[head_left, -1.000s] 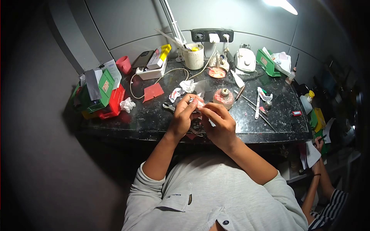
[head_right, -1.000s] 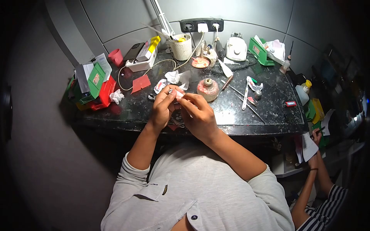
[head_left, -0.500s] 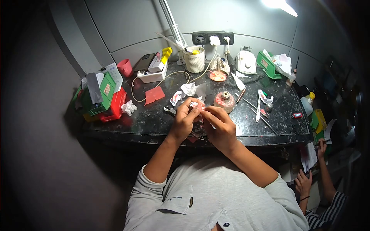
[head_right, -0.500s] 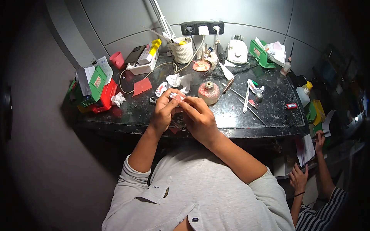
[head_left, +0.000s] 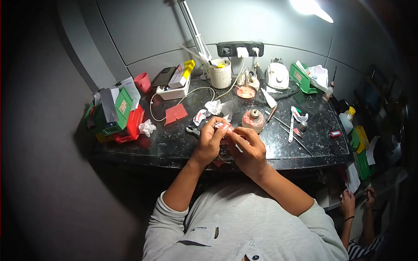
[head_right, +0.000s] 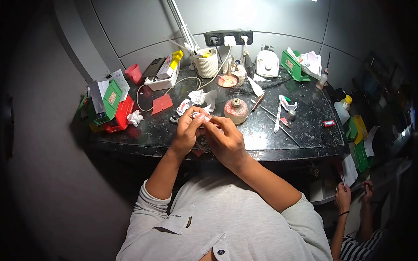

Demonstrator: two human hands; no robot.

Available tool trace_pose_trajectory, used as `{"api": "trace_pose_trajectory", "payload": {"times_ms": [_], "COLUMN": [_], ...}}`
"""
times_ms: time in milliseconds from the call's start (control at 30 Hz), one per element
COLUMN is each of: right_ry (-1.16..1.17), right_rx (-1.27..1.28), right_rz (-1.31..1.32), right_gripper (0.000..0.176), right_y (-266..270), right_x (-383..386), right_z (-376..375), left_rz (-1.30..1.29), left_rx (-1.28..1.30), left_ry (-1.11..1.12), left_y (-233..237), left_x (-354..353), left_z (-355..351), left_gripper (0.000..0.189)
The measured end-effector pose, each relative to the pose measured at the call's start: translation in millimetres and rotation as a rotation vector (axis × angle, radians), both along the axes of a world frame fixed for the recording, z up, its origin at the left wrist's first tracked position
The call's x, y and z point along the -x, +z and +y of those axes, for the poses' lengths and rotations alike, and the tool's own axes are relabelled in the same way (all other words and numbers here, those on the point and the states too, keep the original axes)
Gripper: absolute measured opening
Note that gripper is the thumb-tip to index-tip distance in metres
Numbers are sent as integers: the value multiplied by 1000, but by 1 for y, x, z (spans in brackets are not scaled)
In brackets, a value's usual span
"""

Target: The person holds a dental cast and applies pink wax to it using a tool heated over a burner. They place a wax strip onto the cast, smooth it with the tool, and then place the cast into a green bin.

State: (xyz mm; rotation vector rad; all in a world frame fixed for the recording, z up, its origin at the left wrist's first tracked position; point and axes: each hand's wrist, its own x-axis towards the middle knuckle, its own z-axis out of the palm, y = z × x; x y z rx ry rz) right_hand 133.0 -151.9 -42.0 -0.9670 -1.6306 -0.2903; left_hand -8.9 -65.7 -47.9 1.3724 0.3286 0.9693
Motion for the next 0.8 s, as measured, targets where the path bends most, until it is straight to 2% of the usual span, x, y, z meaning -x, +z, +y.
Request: {"api": "trace_pose_trajectory", "payload": {"times_ms": [267, 567, 667, 800], "right_ry": [-10, -21, -3, 13], "right_rx": [20, 27, 18, 3], "right_rz": [-23, -26, -16, -37], "right_gripper": [37, 37, 37, 36], "right_y": [2, 2, -1, -2], "right_x": [1, 1, 2, 1], "right_z": [-2, -3, -2, 0], "left_rz": [1, -77, -20, -60], "left_rx": [-7, 99, 48, 67], "left_ry": [56, -69, 20, 13], "left_y": [0, 3, 2, 2], "left_x": [-3, 1, -2, -3], "left_z": [-4, -1, -2, -1], "left_gripper": [15, 17, 14, 12]}}
